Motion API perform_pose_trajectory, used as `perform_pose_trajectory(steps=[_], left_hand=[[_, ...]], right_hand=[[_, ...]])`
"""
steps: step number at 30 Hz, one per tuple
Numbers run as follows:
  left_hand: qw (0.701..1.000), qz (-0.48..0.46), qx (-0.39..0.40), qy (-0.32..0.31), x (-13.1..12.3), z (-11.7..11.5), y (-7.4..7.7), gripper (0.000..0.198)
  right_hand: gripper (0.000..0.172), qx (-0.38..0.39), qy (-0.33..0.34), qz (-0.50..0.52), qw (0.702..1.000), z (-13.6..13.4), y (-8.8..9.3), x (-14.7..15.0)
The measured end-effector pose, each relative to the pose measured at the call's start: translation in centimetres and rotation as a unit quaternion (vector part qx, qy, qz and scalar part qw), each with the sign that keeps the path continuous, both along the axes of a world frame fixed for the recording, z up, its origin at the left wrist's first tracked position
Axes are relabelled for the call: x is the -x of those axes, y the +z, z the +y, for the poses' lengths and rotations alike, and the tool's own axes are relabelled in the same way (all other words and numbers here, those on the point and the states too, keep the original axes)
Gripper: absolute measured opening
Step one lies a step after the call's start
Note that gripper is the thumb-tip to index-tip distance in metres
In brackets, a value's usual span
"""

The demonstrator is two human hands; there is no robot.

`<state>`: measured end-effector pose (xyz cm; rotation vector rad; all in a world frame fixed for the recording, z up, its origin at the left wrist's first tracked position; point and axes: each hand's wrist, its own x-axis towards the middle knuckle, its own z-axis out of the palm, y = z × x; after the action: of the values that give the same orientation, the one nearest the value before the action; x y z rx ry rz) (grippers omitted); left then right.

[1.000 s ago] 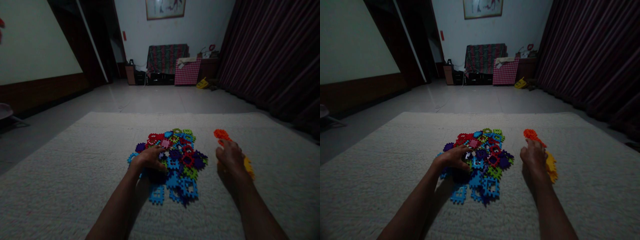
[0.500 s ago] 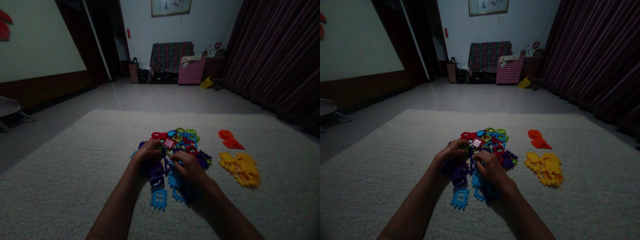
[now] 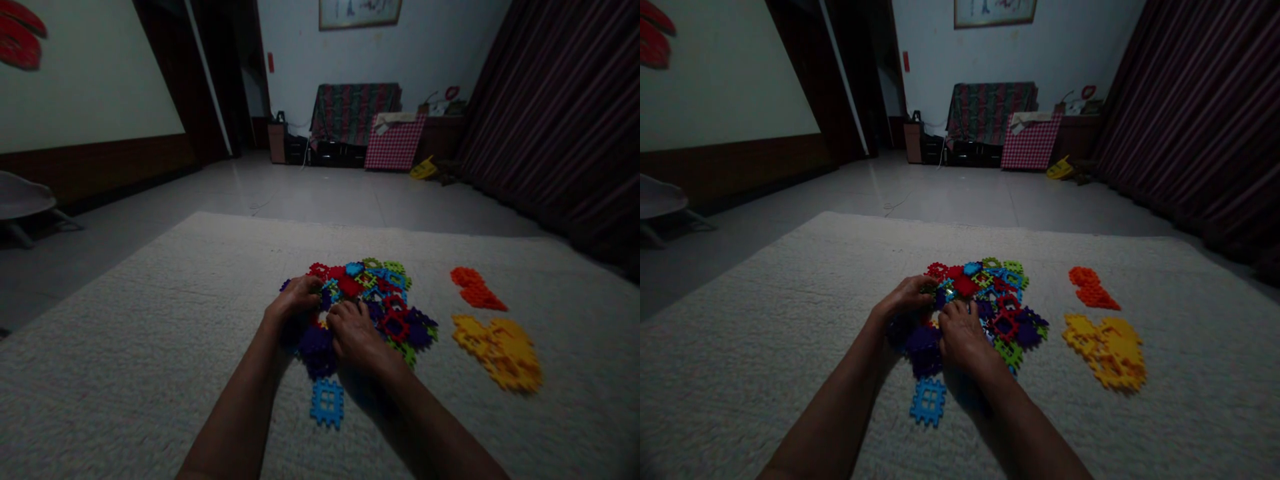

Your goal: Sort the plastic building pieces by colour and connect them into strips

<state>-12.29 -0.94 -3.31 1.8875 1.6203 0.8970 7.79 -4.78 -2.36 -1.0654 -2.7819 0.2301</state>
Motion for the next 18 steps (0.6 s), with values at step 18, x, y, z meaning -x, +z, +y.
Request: perform_pose_trajectory(steps=[18], left_hand=[[0.994,0.104,0.030,-0.007,-0.3,-0.2,0.6,0.028]], right_hand=[[0.010,0.079,0.031,0.206,0.975,0.6,0.3,-0.5]])
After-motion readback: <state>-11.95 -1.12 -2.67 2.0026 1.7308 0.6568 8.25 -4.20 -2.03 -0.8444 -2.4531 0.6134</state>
